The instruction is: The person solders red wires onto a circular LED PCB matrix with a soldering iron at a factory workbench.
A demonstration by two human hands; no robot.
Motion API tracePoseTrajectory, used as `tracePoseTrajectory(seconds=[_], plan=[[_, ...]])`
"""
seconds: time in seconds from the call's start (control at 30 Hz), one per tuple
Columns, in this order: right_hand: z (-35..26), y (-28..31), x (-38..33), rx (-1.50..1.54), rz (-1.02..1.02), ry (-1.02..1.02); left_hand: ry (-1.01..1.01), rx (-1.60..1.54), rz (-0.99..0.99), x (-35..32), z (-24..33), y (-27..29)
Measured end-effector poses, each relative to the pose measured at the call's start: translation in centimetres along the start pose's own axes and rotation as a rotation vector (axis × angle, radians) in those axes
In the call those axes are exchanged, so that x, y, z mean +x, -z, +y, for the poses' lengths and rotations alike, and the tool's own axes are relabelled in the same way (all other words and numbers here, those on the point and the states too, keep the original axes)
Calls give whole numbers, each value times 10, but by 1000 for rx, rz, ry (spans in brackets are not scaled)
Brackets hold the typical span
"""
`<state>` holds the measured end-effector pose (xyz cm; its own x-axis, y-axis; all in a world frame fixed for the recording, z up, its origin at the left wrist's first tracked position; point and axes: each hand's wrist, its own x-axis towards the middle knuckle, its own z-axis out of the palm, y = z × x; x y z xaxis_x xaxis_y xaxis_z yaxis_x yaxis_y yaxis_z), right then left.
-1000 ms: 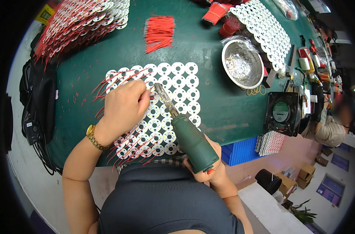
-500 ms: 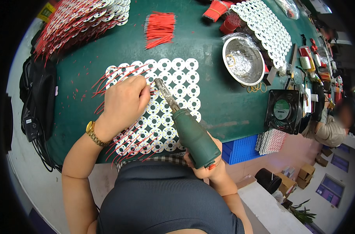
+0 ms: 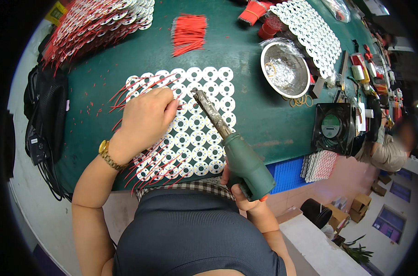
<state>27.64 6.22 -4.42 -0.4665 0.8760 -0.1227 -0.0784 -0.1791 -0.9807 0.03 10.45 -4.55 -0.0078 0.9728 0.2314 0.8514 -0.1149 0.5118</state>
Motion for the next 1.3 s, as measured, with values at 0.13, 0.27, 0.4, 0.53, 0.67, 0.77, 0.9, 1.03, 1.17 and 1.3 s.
tracePoseTrajectory(seconds=[0.13, 0.27, 0.4, 0.53, 0.67, 0.77, 0.9, 1.03, 1.17, 1.3], plan=[[-11, -16, -3, -27, 208, -227, 149, 43, -261, -5, 5, 36], [-5, -17, -6, 3, 199, -232, 215, -167, -63, -7, 13, 54], [5, -18, -10, 17, 202, -241, 163, -263, 29, -11, 10, 21], [6, -21, -13, -10, 198, -238, 90, -65, -9, -13, 8, -1], [14, -14, -16, -49, 151, -177, 116, -58, -30, -12, 8, -1], [21, -4, -18, -205, -4, -39, 124, -84, -10, -14, 8, -1], [22, 0, -15, -455, -112, 110, 132, -80, -28, -14, 6, 1], [11, -3, -9, -700, -154, 209, 143, -84, -40, -15, 5, 2], [14, -3, -12, -778, -91, 199, 131, -110, -19, -15, 5, 3], [7, -6, -7, -777, -84, 176, 137, -122, -13, -16, 4, 2]])
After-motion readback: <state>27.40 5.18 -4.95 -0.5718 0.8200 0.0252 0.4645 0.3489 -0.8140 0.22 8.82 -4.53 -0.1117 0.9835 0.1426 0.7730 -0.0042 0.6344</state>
